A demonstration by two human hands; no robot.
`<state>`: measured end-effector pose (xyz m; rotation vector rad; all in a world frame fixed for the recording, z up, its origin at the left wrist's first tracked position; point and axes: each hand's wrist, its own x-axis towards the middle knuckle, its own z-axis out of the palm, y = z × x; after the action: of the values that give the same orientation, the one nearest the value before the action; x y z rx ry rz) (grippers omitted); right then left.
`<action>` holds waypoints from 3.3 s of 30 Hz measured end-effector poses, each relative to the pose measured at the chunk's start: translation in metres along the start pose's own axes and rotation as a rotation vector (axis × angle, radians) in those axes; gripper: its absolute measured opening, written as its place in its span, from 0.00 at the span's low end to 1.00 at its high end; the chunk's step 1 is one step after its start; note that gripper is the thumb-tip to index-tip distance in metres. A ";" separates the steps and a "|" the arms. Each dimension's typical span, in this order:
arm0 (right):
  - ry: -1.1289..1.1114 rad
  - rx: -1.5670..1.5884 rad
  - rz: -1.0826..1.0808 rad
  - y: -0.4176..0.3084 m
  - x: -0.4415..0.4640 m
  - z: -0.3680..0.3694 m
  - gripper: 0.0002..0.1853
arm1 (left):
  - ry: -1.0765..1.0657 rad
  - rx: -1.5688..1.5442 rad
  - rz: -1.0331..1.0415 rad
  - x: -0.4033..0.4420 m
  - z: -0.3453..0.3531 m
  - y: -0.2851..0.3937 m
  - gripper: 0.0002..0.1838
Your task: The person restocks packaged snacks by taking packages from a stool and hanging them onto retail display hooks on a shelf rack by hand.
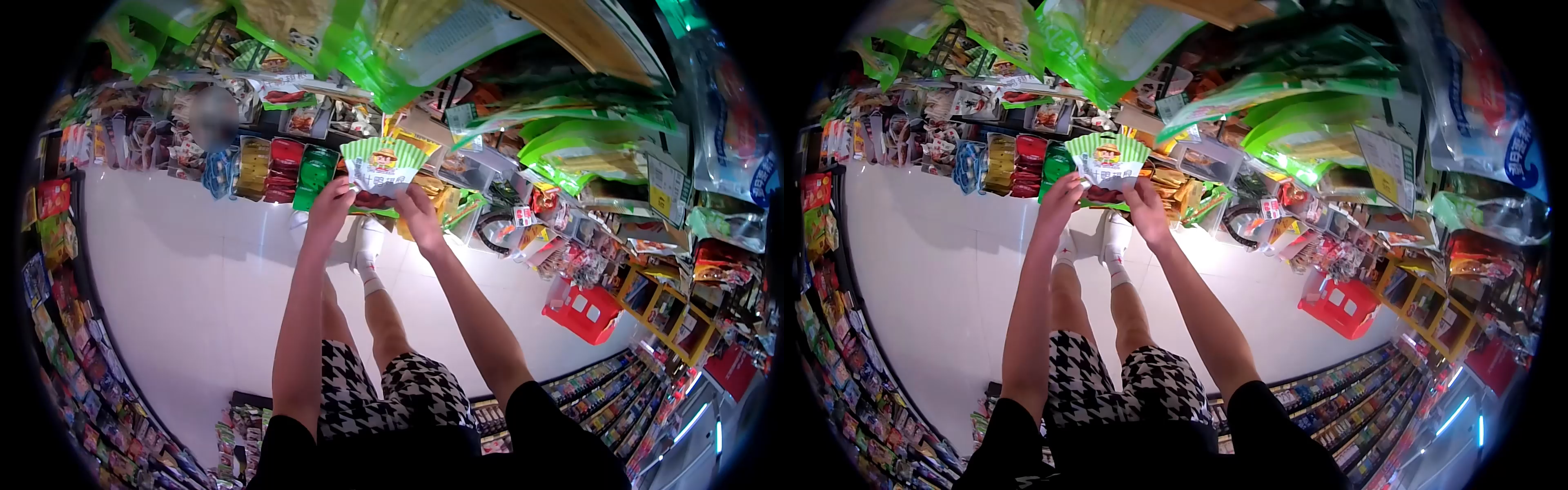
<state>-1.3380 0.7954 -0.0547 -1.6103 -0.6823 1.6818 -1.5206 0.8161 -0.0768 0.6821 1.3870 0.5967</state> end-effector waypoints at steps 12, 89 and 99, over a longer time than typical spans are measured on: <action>-0.184 -0.109 -0.178 -0.051 0.069 0.119 0.13 | 0.117 -0.136 0.110 0.015 -0.106 0.051 0.25; -0.086 0.012 0.258 0.121 -0.024 0.117 0.16 | 0.204 0.880 -0.442 -0.165 -0.285 -0.233 0.16; -0.273 -0.234 0.508 0.118 -0.181 0.055 0.19 | 0.553 0.189 -0.362 -0.502 -0.209 -0.269 0.18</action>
<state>-1.4105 0.5858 -0.0290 -1.8448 -0.6556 2.2910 -1.7816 0.2836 0.0517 0.4062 2.0481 0.3767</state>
